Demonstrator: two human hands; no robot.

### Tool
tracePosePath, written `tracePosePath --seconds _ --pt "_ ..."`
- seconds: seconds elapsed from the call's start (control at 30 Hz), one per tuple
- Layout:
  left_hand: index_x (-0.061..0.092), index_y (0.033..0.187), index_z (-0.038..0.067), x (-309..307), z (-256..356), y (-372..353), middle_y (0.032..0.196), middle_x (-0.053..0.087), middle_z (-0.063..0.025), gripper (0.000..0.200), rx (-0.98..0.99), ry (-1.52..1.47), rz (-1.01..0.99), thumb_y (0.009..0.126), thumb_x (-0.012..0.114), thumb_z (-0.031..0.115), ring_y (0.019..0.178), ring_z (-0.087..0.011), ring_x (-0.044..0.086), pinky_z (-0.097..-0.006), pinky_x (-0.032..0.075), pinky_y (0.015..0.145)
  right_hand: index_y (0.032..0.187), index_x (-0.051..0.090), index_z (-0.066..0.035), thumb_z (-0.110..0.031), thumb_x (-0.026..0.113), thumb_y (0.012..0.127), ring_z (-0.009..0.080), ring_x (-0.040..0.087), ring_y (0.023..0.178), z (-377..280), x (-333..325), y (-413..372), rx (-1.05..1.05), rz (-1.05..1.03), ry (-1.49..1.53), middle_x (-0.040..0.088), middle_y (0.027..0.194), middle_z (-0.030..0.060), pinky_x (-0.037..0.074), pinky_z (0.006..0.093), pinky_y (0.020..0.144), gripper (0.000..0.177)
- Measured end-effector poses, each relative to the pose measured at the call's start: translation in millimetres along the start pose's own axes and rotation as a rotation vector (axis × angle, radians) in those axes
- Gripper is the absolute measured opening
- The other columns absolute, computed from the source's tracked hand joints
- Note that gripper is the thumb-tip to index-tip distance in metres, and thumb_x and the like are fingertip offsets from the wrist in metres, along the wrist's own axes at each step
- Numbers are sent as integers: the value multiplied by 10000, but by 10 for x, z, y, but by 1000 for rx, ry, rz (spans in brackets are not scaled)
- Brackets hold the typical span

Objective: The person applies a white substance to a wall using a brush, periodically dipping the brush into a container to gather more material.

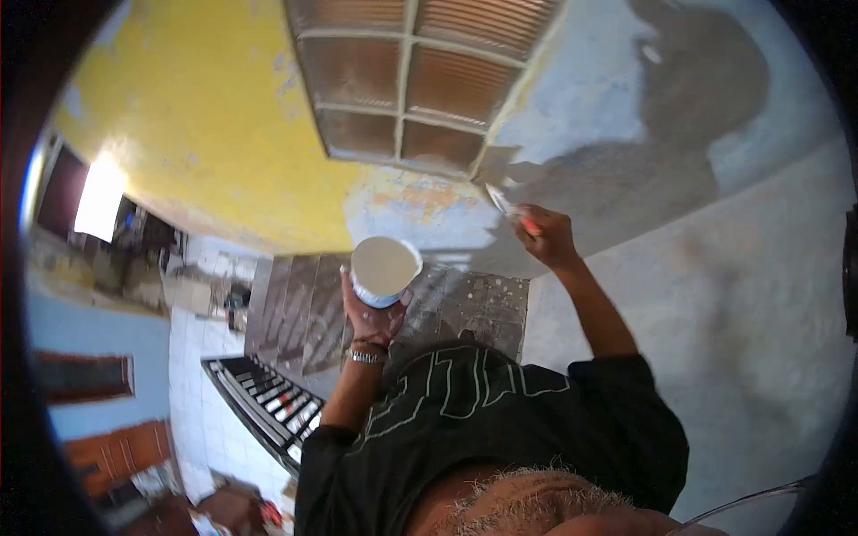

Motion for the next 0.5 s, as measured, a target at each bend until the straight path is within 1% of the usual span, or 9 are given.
tracePosePath --seconds 0.03,0.1,0.17,0.2,0.27,0.3,0.33,0.4,0.5 --pt "486 1182 139 67 -30 11 1071 574 -77 596 -14 4 -24 843 343 609 900 -257 589 -357 516 559 948 596 -36 -152 641 767 182 562 552 -141 81 -71 -24 -30 38 603 721 53 481 288 522 220" --pt "487 1184 149 157 -93 -4 1069 574 -72 592 -67 -23 -25 842 344 611 896 -261 589 -353 517 549 963 592 -14 -201 599 835 149 552 544 326 196 -465 746 259 800 613 744 49 459 268 496 227" --pt "474 1211 126 57 -145 74 1111 563 -86 632 -119 -27 -108 850 309 619 943 -265 581 -372 506 647 926 582 19 -200 563 861 131 541 531 296 156 -616 903 406 1038 592 720 53 433 243 466 230" --pt "464 1231 106 -68 -171 157 1145 553 -102 656 -135 9 -212 857 290 617 984 -271 573 -388 499 732 926 582 19 -200 563 861 131 541 531 246 159 -636 921 363 1060 592 720 53 433 243 466 230" --pt "457 1235 93 -38 -220 153 1161 545 -112 664 -221 -77 -362 861 286 614 1023 -281 562 -422 474 821 910 565 37 -186 549 859 145 533 487 236 77 -715 992 477 1199 582 688 77 416 238 427 229" --pt "453 1240 85 54 -105 -1 1175 540 -112 665 -121 158 19 865 283 607 1047 -280 553 -429 468 848 910 565 37 -186 549 859 145 533 487 170 -6 -675 1007 459 1202 582 688 77 416 238 427 229" --pt "453 1240 85 -91 -114 42 1175 540 -112 665 -123 154 33 865 283 607 1047 -280 553 -429 468 848 916 553 44 -173 545 856 149 525 467 96 -176 -571 954 444 1155 575 673 83 414 242 412 225" --pt "451 1242 80 92 -234 80 1188 532 -115 668 -297 -243 -460 867 282 606 1060 -281 545 -432 454 874 921 541 50 -160 540 853 152 517 447 11 -353 -450 910 433 1103 568 658 89 413 247 398 221" --pt "468 1226 71 -101 -264 149 1144 564 -104 662 -183 71 -193 867 295 600 1008 -262 578 -389 491 802 941 508 81 -135 528 830 163 524 448 -242 -585 -210 644 522 1157 557 645 122 433 250 386 244"
Point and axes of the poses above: each hand's wrist, its own y-axis towards the middle knuckle, its own x-axis out of the palm, z = x × y, the point moved 10 cm from there along y, towards the middle knuckle
